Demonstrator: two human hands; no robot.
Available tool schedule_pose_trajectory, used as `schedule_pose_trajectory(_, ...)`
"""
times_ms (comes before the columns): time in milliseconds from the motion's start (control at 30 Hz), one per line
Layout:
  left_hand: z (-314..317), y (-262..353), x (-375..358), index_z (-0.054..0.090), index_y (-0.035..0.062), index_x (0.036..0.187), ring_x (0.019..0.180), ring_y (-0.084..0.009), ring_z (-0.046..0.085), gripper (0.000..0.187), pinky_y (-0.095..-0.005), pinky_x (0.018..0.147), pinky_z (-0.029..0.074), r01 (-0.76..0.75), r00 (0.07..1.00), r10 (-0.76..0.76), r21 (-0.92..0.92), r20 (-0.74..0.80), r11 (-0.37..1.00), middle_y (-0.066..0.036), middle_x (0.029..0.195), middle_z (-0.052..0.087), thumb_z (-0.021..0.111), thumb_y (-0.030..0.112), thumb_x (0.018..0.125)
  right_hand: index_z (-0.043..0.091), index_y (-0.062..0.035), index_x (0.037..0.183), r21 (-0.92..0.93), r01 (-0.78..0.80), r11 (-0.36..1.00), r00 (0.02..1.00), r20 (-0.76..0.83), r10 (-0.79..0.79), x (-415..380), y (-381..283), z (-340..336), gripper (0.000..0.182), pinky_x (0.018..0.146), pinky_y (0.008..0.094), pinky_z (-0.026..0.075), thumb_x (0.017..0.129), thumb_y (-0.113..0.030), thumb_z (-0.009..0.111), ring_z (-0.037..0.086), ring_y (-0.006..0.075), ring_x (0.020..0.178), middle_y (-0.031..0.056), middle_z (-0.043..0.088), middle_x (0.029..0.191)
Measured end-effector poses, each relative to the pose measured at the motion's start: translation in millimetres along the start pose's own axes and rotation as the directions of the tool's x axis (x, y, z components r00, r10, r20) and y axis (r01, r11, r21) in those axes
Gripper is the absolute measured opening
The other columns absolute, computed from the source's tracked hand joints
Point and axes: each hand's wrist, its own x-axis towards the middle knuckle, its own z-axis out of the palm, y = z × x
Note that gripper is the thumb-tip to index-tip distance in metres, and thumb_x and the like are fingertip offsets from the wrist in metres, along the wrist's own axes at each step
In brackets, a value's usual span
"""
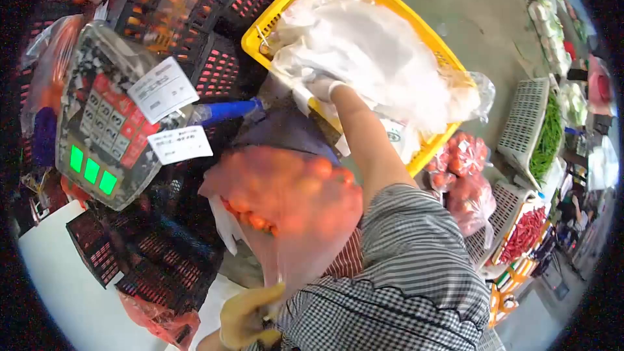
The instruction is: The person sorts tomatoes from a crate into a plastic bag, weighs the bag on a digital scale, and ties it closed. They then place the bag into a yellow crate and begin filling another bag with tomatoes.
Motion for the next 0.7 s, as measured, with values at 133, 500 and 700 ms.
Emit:
schedule_pose_trajectory(133, -6, -7, 10, 0.052, -0.0068, 0.122, 0.065, -0.0211, 0.052, 0.049, -0.0298, 0.06, 0.042, -0.322, 0.942, 0.33, -0.116, 0.057, 0.94, -0.008, 0.082, 0.055, 0.065, 0.014, 0.081, 0.065, -0.0101, 0.113, -0.408, -0.096, 0.908, 0.995, -0.02, 0.096, 80, 1, 16, 0.038, 0.088, 0.036, 0.046, 0.089, -0.038, 0.055, 0.061, 0.0263, 0.095, 0.0143, 0.064, 0.103)
schedule_pose_trajectory(500, 15, -11, -1, 0.059, 0.003, 0.114, 0.075, -0.0232, 0.055, 0.041, -0.0313, 0.069, 0.046, -0.298, 0.954, 0.297, -0.025, -0.045, 0.954, -0.01, 0.088, 0.056, 0.068, 0.006, 0.074, 0.066, 0.0016, 0.101, -0.279, 0.085, 0.957, 0.933, -0.314, -0.174, -140, -10, -55, 0.034, 0.078, 0.0327, 0.049, 0.09, -0.029, 0.058, 0.063, 0.0256, 0.083, 0.0146, 0.068, 0.094)
schedule_pose_trajectory(700, 24, -15, 3, 0.057, 0.0021, 0.115, 0.082, -0.0254, 0.06, 0.039, -0.0343, 0.073, 0.049, -0.579, 0.801, 0.579, 0.052, -0.151, 0.814, -0.013, 0.093, 0.061, 0.065, 0.008, 0.077, 0.06, -0.0023, 0.108, 0.478, -0.157, 0.864, 0.845, 0.518, -0.133, -397, -180, -61, 0.042, 0.081, 0.0314, 0.048, 0.083, -0.034, 0.072, 0.056, 0.0143, 0.094, 0.0056, 0.062, 0.1)
